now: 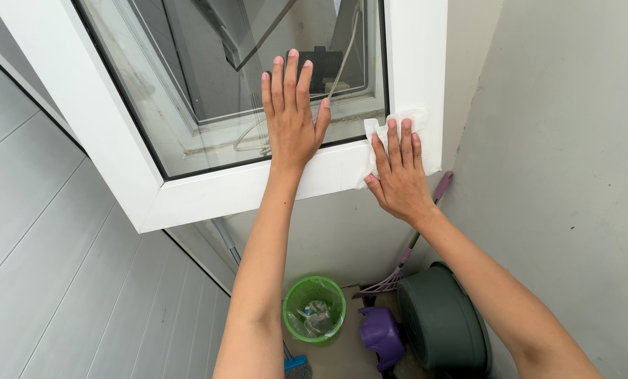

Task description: Wiping the white frame of a window using a paper towel.

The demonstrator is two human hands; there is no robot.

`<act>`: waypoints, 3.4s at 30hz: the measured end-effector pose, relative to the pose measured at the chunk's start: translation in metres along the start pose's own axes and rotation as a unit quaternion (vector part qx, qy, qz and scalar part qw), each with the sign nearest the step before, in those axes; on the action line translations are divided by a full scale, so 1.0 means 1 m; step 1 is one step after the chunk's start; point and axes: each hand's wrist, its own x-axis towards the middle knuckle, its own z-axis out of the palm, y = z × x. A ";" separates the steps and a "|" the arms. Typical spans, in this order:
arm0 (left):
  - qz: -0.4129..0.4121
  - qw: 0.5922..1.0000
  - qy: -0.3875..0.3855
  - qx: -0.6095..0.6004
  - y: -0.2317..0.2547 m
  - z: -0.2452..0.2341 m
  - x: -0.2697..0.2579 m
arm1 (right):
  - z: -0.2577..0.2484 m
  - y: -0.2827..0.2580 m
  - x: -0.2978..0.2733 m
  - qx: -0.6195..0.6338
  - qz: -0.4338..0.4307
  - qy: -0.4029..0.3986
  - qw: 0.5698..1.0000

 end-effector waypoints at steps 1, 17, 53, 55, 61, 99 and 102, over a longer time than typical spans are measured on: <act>-0.001 1.000 -0.002 -0.001 0.000 0.000 0.000 | 0.002 -0.003 0.000 0.001 0.000 -0.002 1.000; 0.005 0.996 0.012 -0.087 -0.026 -0.025 -0.023 | 0.010 -0.054 0.029 0.008 -0.035 0.019 0.999; -0.091 0.991 -0.091 0.032 -0.205 -0.120 -0.178 | 0.042 -0.286 0.130 0.026 -0.112 0.040 0.993; -0.091 0.990 -0.099 0.032 -0.195 -0.120 -0.177 | 0.041 -0.280 0.127 0.018 -0.113 0.035 0.993; 0.011 0.996 -0.075 -0.037 -0.133 -0.103 -0.174 | 0.043 -0.240 0.107 0.032 -0.107 0.055 0.992; 0.089 0.996 0.015 -0.028 0.053 -0.001 -0.084 | -0.011 -0.032 0.035 -0.011 -0.028 0.055 0.998; 0.093 0.996 0.014 -0.013 0.031 -0.010 -0.091 | -0.001 -0.045 0.040 -0.028 -0.038 0.065 0.997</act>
